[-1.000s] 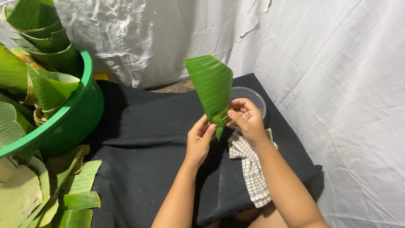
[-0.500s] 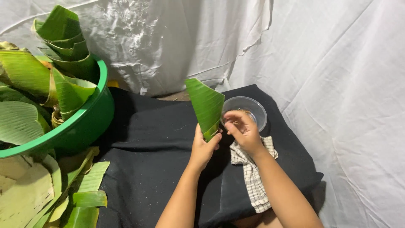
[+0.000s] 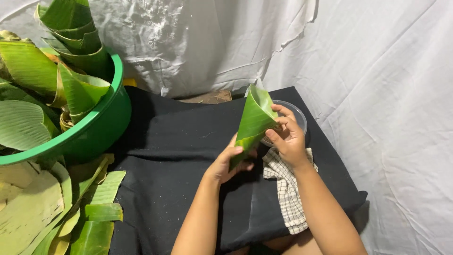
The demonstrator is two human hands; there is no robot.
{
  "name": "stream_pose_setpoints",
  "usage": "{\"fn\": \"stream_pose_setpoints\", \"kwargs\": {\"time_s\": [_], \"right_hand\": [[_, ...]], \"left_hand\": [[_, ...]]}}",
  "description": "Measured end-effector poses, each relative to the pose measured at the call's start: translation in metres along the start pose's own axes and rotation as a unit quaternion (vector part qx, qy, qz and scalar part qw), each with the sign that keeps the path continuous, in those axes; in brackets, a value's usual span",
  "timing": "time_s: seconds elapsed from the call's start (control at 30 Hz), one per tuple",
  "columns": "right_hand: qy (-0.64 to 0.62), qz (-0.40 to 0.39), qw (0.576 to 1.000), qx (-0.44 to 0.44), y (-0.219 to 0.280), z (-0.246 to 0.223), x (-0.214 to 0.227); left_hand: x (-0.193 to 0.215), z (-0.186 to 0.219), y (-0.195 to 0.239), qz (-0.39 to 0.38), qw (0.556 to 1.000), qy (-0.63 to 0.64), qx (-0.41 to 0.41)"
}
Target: Cleaning banana leaves with a cloth and folding them into cones, secured with small wooden sticks.
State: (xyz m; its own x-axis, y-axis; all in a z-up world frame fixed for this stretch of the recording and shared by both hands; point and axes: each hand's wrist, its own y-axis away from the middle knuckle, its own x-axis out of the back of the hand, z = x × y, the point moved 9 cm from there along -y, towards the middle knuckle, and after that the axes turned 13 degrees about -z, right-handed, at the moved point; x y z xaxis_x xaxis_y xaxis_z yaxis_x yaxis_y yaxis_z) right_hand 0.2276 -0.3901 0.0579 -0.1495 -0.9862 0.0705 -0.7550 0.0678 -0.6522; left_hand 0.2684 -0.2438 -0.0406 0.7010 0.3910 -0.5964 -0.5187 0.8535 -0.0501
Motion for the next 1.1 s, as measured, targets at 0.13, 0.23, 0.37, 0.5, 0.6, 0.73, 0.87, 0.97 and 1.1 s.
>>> {"fn": "stream_pose_setpoints", "kwargs": {"time_s": [0.13,0.23,0.37,0.5,0.6,0.73,0.87,0.97,1.1], "right_hand": [[0.066,0.033,0.997,-0.004,0.008,0.008,0.013],[0.076,0.071,0.995,0.008,0.006,-0.007,0.014],[0.214,0.020,0.967,0.140,0.009,-0.037,-0.008],[0.285,-0.051,0.927,0.240,0.012,-0.047,-0.033],[0.372,-0.064,0.881,0.287,0.019,-0.051,-0.043],[0.379,-0.046,0.847,0.369,0.010,-0.086,-0.064],[0.380,-0.061,0.841,0.381,0.014,-0.095,-0.077],[0.333,-0.052,0.866,0.370,0.023,-0.083,-0.069],[0.250,-0.032,0.926,0.280,0.029,-0.050,-0.046]], "left_hand": [[-0.006,0.059,0.020,0.204,0.839,-0.475,-0.169],[-0.018,0.072,0.034,0.269,0.753,-0.561,-0.215],[-0.004,0.040,0.014,0.167,0.882,-0.366,-0.246],[-0.014,0.026,0.002,0.065,0.962,-0.083,-0.250],[-0.037,0.046,0.004,-0.022,0.951,-0.014,-0.308],[0.001,0.033,0.008,0.014,0.948,0.136,-0.289],[0.016,0.029,0.006,0.074,0.929,0.288,-0.221],[0.039,0.011,0.000,0.101,0.914,0.343,-0.191],[0.027,0.021,0.003,0.099,0.928,0.307,-0.185]]}}
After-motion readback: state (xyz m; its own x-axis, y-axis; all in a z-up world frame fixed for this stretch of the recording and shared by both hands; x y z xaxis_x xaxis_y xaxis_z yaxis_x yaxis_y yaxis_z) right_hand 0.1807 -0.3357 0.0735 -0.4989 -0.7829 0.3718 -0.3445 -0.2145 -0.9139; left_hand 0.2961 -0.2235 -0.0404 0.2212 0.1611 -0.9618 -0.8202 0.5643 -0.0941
